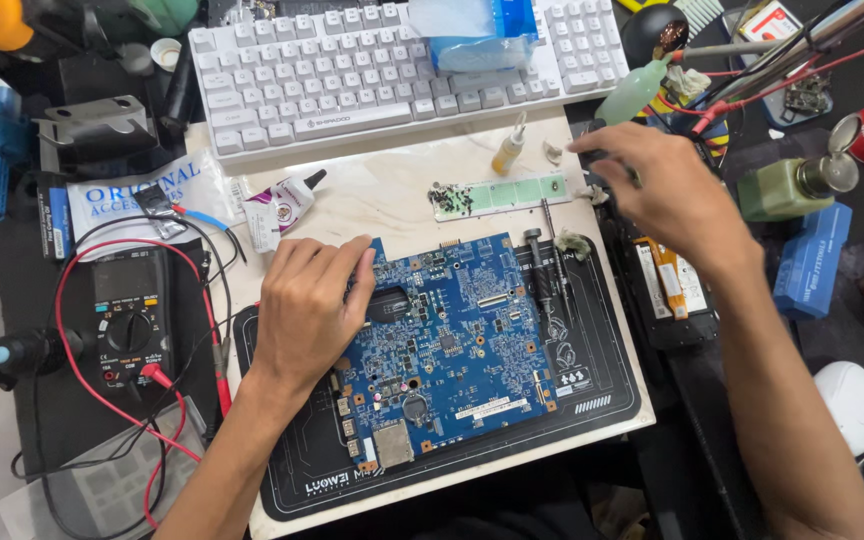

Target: The person places a cooling fan on a laptop motherboard and uses multimeter probes to test various circuits on the board.

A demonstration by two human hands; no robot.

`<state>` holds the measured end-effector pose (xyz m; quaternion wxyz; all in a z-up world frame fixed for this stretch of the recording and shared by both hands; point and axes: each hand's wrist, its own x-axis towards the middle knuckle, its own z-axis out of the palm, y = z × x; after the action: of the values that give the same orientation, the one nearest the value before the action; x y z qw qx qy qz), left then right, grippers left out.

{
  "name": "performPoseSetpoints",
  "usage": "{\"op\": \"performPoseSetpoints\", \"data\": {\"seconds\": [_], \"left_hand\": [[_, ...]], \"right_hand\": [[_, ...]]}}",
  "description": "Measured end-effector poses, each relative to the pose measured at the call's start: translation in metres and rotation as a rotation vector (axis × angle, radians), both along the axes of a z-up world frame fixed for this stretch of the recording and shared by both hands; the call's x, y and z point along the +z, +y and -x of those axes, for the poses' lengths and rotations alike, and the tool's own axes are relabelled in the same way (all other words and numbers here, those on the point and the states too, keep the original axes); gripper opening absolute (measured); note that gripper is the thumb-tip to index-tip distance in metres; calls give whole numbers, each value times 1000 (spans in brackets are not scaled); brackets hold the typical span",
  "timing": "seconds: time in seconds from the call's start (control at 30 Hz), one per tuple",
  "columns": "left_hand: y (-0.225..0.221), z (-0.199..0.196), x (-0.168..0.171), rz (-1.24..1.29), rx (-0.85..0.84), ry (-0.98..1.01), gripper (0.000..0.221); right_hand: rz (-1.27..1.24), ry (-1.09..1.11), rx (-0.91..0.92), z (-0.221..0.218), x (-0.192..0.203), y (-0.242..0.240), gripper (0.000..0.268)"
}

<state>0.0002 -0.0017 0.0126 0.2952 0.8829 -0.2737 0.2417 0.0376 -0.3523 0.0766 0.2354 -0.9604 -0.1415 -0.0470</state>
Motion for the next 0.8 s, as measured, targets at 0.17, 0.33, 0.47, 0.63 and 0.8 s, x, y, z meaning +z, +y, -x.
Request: {"op": "performPoseSetpoints", "data": {"seconds": [0.17,0.33,0.47,0.63,0.8], "left_hand": [[0,0,0,-10,0,2,14],[2,0,-3,-1,-5,2,15],[2,-1,-7,2,0,-12,15],[3,-1,-11,-2,5,-24,14],[2,-2,-11,-2,-1,-32,14]], "right_hand": [[138,-134,101,-5,-25,5,34],[165,-161,50,-7,-24,8,19],[163,-109,6,6,-3,21,15],[-95,99,216,26,-3,69,23],[82,-3,294,42,-24,100,19]]}}
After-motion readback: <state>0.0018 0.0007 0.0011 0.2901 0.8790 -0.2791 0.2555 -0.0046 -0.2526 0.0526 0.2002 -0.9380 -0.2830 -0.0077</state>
